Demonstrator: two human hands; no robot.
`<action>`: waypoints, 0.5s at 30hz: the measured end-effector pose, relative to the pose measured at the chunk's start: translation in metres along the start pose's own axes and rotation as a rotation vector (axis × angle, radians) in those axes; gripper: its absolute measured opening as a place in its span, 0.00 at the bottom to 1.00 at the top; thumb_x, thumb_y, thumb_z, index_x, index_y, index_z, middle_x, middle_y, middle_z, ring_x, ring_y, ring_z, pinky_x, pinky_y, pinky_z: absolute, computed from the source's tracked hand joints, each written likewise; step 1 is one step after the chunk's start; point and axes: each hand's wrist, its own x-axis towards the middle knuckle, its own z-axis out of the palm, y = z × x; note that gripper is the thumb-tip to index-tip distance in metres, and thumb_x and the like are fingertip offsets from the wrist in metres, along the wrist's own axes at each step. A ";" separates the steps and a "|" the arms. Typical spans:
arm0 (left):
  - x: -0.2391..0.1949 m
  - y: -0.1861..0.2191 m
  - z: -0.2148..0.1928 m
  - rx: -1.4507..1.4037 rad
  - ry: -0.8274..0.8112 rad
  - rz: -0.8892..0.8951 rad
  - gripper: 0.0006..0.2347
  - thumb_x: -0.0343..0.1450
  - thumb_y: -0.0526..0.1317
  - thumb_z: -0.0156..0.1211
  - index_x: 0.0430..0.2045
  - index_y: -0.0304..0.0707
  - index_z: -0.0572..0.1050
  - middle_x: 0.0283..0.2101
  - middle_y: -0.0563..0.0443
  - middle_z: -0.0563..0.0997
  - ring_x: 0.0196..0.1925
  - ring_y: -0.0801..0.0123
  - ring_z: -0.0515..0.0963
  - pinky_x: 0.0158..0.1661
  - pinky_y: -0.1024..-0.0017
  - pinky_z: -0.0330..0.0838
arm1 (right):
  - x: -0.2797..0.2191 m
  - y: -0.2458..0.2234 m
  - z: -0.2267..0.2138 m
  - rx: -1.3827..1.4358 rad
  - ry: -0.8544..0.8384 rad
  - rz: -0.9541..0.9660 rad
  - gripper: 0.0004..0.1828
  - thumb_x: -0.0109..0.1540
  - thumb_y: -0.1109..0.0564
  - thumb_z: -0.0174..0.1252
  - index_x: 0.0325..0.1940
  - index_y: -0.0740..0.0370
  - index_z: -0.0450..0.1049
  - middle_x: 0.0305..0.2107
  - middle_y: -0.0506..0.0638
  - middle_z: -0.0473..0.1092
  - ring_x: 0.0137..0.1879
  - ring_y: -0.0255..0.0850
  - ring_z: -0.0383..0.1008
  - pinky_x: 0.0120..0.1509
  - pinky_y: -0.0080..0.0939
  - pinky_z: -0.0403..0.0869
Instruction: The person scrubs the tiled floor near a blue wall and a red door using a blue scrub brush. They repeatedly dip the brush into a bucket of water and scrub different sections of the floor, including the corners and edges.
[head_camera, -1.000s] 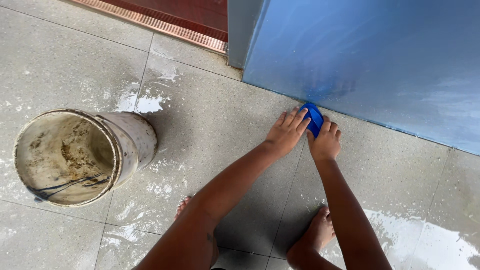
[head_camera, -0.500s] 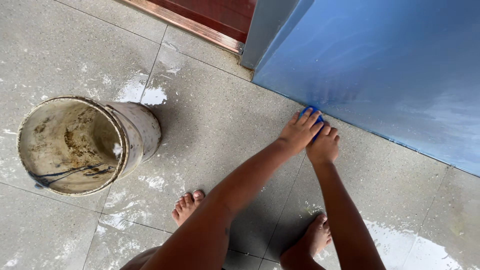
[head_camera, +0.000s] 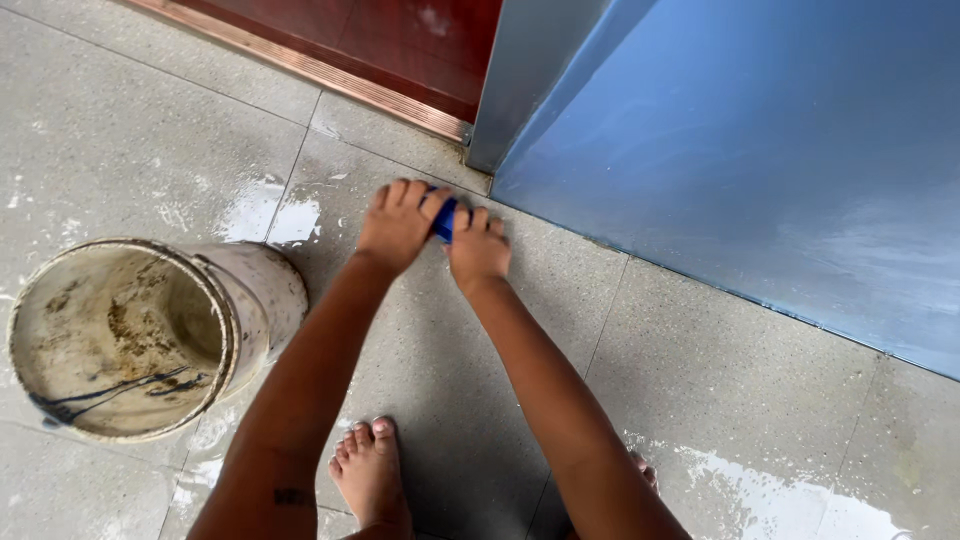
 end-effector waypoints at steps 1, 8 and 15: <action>-0.004 -0.007 0.007 0.042 -0.107 -0.023 0.25 0.70 0.49 0.59 0.64 0.61 0.63 0.57 0.54 0.68 0.58 0.57 0.69 0.56 0.56 0.67 | -0.005 -0.002 -0.004 -0.033 0.015 -0.077 0.40 0.62 0.37 0.62 0.71 0.51 0.55 0.59 0.59 0.61 0.63 0.60 0.66 0.56 0.60 0.75; 0.035 0.193 0.072 -0.027 0.433 -0.199 0.09 0.74 0.45 0.51 0.41 0.45 0.75 0.34 0.56 0.71 0.34 0.68 0.73 0.37 0.66 0.70 | -0.078 0.155 0.013 -0.210 0.048 -0.041 0.40 0.65 0.36 0.58 0.76 0.54 0.57 0.61 0.61 0.64 0.66 0.60 0.68 0.60 0.60 0.75; 0.041 0.274 0.081 -0.297 0.295 0.012 0.07 0.75 0.37 0.53 0.36 0.33 0.77 0.48 0.37 0.77 0.55 0.42 0.78 0.56 0.51 0.73 | -0.118 0.230 0.053 -0.327 0.133 0.029 0.47 0.59 0.32 0.60 0.74 0.57 0.54 0.56 0.55 0.61 0.59 0.50 0.71 0.47 0.50 0.82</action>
